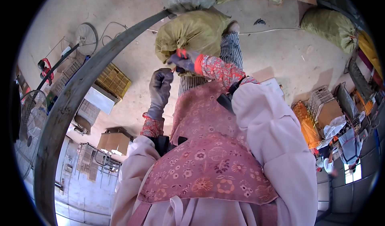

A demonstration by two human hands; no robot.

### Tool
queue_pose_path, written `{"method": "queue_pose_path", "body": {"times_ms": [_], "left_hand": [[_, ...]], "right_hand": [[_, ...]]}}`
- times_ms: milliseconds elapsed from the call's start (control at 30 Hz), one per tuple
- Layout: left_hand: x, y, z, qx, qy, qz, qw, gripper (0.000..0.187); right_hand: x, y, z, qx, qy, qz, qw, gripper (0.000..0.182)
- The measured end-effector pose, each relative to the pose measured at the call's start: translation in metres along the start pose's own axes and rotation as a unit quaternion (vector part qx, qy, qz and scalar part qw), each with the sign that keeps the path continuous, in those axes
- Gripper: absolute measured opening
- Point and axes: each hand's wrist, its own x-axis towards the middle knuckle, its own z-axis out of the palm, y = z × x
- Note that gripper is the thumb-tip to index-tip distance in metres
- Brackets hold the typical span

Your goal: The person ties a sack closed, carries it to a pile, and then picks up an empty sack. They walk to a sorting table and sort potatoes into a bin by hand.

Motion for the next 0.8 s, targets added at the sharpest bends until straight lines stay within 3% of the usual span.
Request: {"method": "queue_pose_path", "body": {"times_ms": [33,67,133,167,200,267,333,400,433,500,567,633,667,733,800], "left_hand": [[-0.001,0.006,0.0,0.04,-0.002,-0.015,0.999,0.02],[-0.002,0.01,0.0,0.08,-0.005,-0.03,0.996,0.022],[0.011,0.017,0.008,0.03,0.032,-0.066,0.997,0.023],[0.022,0.016,0.012,-0.021,0.067,-0.099,0.993,0.026],[0.035,0.01,0.011,-0.022,0.066,-0.098,0.993,0.026],[0.063,-0.006,0.003,0.221,-0.012,0.026,0.975,0.037],[0.078,-0.013,-0.001,0.275,-0.059,-0.02,0.959,0.048],[0.085,-0.024,0.004,0.161,-0.05,-0.177,0.97,0.059],[0.084,0.01,0.012,0.132,-0.073,-0.209,0.966,0.063],[0.086,0.011,0.008,0.122,-0.086,-0.242,0.959,0.058],[0.085,0.011,0.003,0.111,-0.099,-0.273,0.95,0.054],[0.077,0.015,-0.002,0.045,-0.122,-0.178,0.975,0.04],[0.073,0.012,0.001,0.045,-0.122,-0.18,0.975,0.04],[0.066,0.011,0.017,-0.124,-0.025,-0.139,0.982,0.029],[0.06,0.008,0.019,-0.189,-0.006,-0.163,0.968,0.028]], "right_hand": [[-0.001,0.007,0.013,-0.011,0.039,0.139,0.989,0.02],[-0.005,0.013,0.01,-0.01,0.038,0.14,0.989,0.02],[-0.011,-0.019,-0.008,-0.243,-0.027,0.015,0.97,0.013],[-0.008,0.001,-0.014,-0.384,-0.002,-0.104,0.918,0.02],[-0.006,-0.005,-0.016,-0.386,-0.001,-0.104,0.917,0.02],[-0.002,-0.024,-0.014,-0.559,-0.042,-0.245,0.791,0.024],[0.002,-0.02,-0.011,-0.578,-0.057,-0.25,0.775,0.026],[0.003,-0.016,-0.014,-0.568,-0.012,-0.367,0.736,0.02],[0.005,-0.014,-0.013,-0.567,-0.011,-0.368,0.737,0.02],[0.003,-0.006,-0.007,-0.518,0.025,-0.427,0.741,0.019],[0.0,0.001,-0.005,-0.502,0.015,-0.417,0.757,0.019],[-0.001,0.002,-0.005,-0.488,0.005,-0.408,0.771,0.019],[-0.001,0.002,-0.005,-0.471,0.019,-0.406,0.783,0.019],[-0.002,-0.003,-0.005,-0.454,0.032,-0.403,0.794,0.018],[-0.004,-0.01,-0.005,-0.423,0.044,-0.327,0.844,0.021]]}}
